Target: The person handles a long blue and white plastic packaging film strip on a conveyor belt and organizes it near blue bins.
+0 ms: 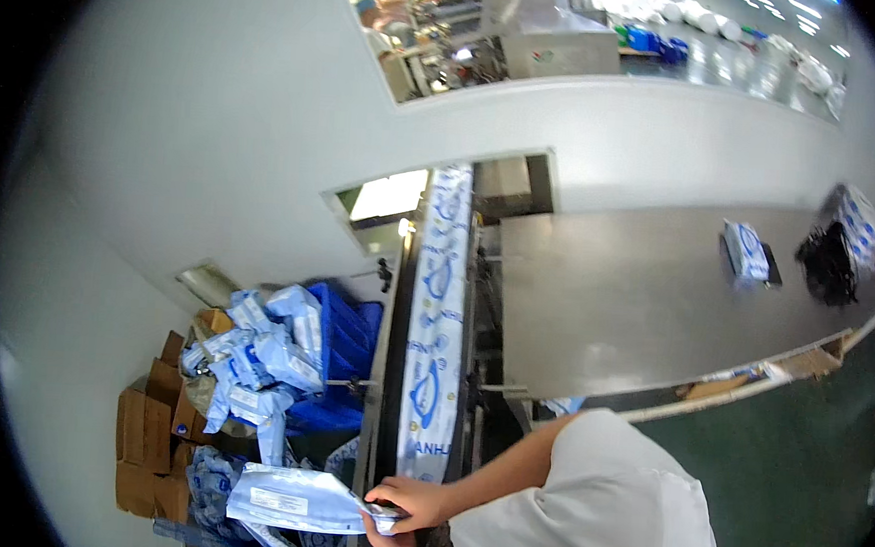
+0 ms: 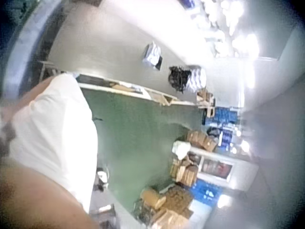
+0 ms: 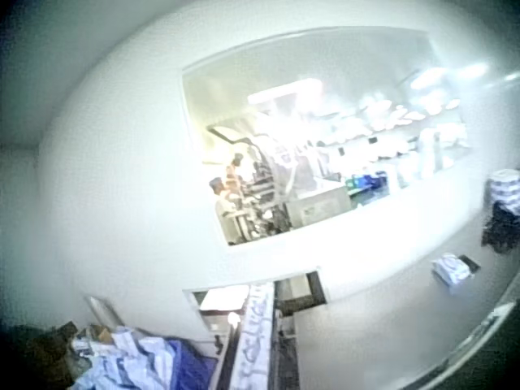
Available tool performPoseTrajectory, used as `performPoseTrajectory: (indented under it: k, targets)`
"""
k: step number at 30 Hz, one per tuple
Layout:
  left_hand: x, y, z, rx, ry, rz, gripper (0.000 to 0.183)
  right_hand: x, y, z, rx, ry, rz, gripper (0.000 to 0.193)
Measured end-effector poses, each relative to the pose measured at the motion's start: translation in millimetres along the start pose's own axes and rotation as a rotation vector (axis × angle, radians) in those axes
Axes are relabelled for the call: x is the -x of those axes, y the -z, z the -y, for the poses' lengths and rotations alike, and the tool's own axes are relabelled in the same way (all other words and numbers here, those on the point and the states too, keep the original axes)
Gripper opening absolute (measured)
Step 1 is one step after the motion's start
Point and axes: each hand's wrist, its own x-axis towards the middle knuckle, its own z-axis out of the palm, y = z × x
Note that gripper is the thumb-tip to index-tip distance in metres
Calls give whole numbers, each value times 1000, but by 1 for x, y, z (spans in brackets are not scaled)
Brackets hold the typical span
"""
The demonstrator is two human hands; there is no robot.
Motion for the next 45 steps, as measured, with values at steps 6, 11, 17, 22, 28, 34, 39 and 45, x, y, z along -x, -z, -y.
performPoseTrajectory:
  k: [6, 11, 17, 22, 28, 34, 39, 45]
  targets:
    - [22, 25, -22, -196, -34, -76, 42, 20, 109, -3, 811, 320, 135, 72]
    - [44, 56, -48, -428, -88, -103, 28, 23, 167, -59, 1045, 50, -218, 47]
    - [45, 91, -70, -116, 98, -383, 34, 5, 159, -84, 1083, -67, 41, 19]
    - [39, 59, -170, -276, -101, -541, 50, -13, 126, -85, 971, -80, 83, 21]
    - [-65, 75, -216, 45, -448, -297, 76, -44, 96, -77, 647, -544, -98, 57]
    - [-82, -65, -54, 199, -276, 250, 88, -73, 80, -83, 154, -434, -248, 41]
    - [-74, -52, 15, 58, -330, -18, 59, -76, 51, -55, -413, -575, -407, 30]
    - [-61, -15, -1, 34, -342, -260, 34, -64, 9, -32, -340, -365, -388, 32]
